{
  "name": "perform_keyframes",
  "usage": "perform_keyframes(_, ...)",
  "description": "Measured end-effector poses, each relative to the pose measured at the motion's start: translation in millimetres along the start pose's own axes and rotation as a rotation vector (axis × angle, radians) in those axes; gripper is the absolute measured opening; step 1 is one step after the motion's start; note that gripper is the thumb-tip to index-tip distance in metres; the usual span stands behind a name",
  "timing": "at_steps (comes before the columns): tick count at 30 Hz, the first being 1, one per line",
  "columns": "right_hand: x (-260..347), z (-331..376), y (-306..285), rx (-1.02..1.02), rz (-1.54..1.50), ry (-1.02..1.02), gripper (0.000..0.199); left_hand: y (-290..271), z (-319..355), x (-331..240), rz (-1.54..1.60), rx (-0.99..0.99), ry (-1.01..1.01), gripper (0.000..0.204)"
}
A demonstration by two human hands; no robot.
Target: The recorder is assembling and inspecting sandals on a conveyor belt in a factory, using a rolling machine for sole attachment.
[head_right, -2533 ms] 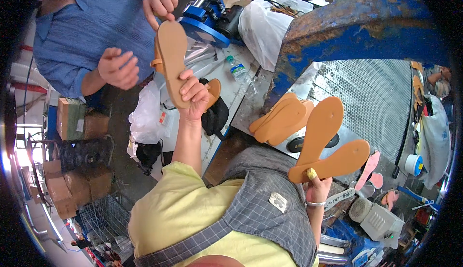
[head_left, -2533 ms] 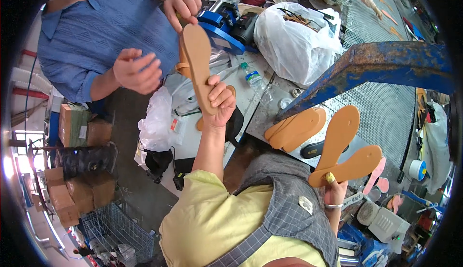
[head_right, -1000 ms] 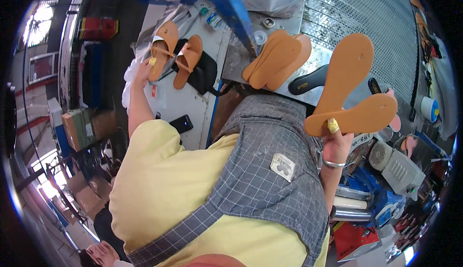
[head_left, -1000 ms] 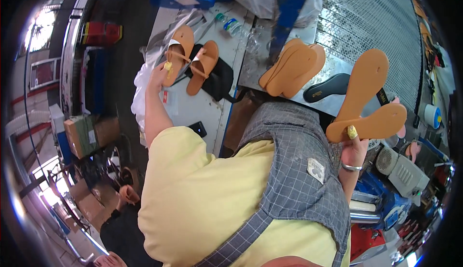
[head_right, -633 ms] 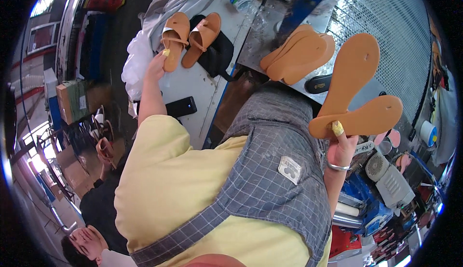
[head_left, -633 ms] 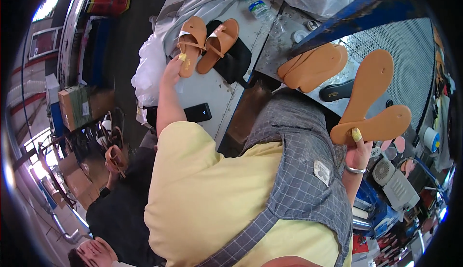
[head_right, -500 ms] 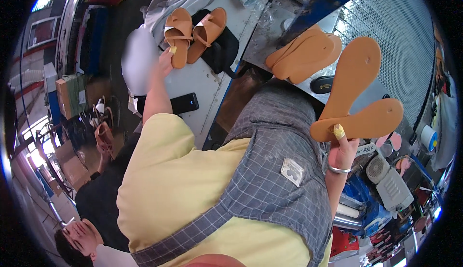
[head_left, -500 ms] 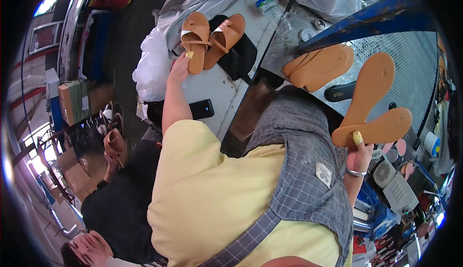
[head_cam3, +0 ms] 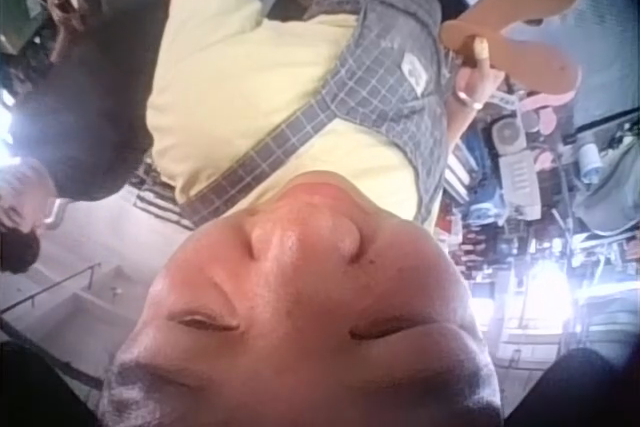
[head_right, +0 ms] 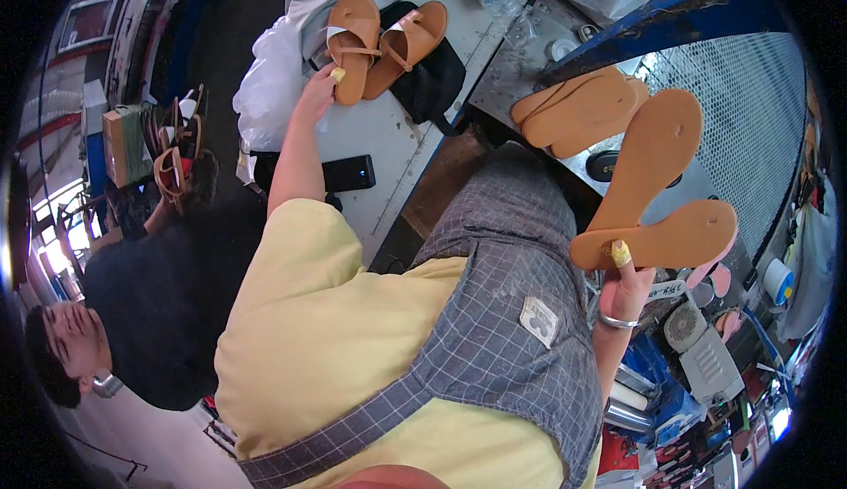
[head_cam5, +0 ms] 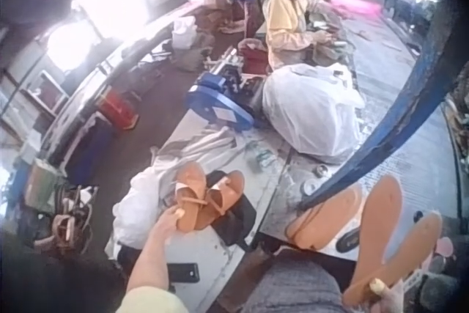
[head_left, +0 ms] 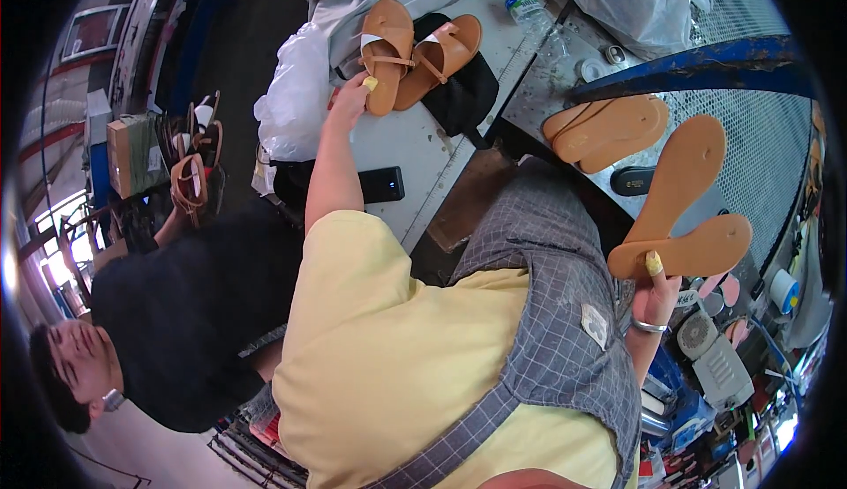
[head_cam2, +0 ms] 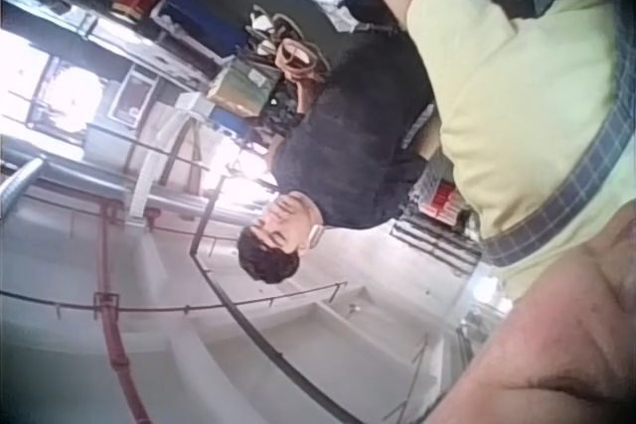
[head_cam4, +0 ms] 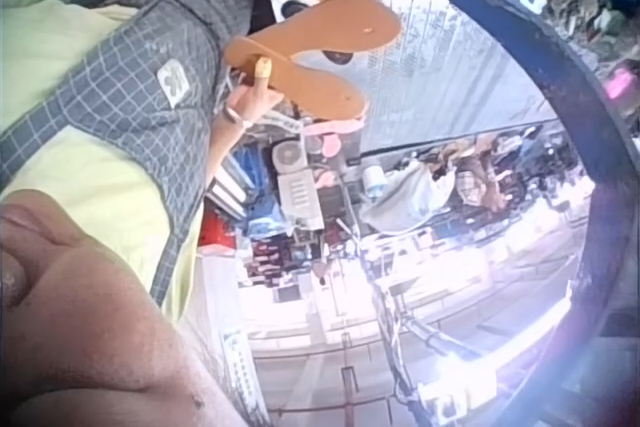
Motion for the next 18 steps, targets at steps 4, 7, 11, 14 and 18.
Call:
perform_keyframes(4,-2.0,5.7,-1.2,-0.024,-0.003,-0.018,0.043,-1.9,-11.0,-0.2,-0.169,-0.043,0.142,0.044)
perform_keyframes(7,-2.2,10.9,-2.3,-0.022,-0.012,-0.033,0.045,0.0,-14.4,-3.5,-0.355,-0.154,0.178,0.043)
perform_keyframes(11,1.7,19.8,-8.9,-0.084,-0.07,-0.054,0.044,8.3,1.3,-20.4,-0.643,-0.331,0.21,0.053)
perform_keyframes(14,7.1,29.3,-14.8,-0.109,-0.127,-0.097,0.044,18.1,40.9,-39.6,-1.033,-0.609,0.091,0.052)
perform_keyframes(18,15.1,40.8,-27.4,-0.174,-0.211,-0.15,0.045,126.3,115.6,-46.8,-1.39,-0.023,0.325,0.034)
Point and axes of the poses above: each hand's wrist, its own z-axis away from the middle knuckle, its own y-axis out of the palm, x = y × z, the point moved 5 cm from there along -z, towards the middle knuckle, and after that the axes turned 1 degree about -x, right-handed, at the moved point
